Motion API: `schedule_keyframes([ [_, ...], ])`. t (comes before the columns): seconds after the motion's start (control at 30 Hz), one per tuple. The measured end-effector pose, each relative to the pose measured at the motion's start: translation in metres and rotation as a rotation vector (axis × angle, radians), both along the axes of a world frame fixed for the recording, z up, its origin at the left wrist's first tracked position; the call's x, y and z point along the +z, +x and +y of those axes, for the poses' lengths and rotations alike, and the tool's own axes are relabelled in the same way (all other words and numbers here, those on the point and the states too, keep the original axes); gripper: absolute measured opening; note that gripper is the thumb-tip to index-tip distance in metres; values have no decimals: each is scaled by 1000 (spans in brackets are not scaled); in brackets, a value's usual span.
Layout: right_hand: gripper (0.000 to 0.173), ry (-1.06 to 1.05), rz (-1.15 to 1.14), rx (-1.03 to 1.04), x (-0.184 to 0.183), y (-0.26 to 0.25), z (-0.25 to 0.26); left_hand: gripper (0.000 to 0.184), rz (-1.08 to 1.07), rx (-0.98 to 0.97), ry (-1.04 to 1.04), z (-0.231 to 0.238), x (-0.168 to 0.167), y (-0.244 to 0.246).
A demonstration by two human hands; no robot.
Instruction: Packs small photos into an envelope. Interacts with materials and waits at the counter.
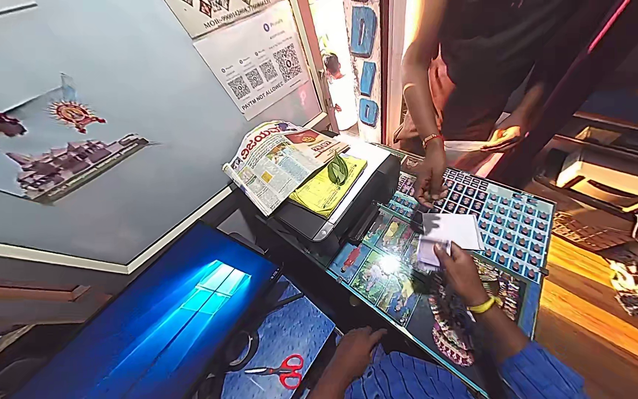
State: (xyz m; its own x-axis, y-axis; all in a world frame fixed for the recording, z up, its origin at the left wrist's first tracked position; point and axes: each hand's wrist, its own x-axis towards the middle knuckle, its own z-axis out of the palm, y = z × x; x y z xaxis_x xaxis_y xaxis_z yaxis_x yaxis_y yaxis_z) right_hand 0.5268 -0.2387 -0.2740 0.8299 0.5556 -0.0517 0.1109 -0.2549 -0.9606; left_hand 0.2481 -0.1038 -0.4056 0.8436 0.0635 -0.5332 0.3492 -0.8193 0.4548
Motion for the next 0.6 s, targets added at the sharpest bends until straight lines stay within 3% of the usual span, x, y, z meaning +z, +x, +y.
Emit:
schedule_keyframes([
  [0.1,40,-329,-529,171,-8,-42,-41,49,-66,-195,-4,-6,-7,26],
  [0.2,34,-413,-944,182,-19,-78,-66,40,0,-338,24,-15,-19,43],
  [0.27,31,-609,-886,276,-31,-92,-76,38,116,-400,51,-21,-18,54],
  [0.37,38,-1010,-431,489,-42,-102,-81,36,240,-451,94,-33,-13,62],
  [0.6,40,-910,-348,323,-31,-147,-91,32,229,-464,61,-47,-6,58],
])
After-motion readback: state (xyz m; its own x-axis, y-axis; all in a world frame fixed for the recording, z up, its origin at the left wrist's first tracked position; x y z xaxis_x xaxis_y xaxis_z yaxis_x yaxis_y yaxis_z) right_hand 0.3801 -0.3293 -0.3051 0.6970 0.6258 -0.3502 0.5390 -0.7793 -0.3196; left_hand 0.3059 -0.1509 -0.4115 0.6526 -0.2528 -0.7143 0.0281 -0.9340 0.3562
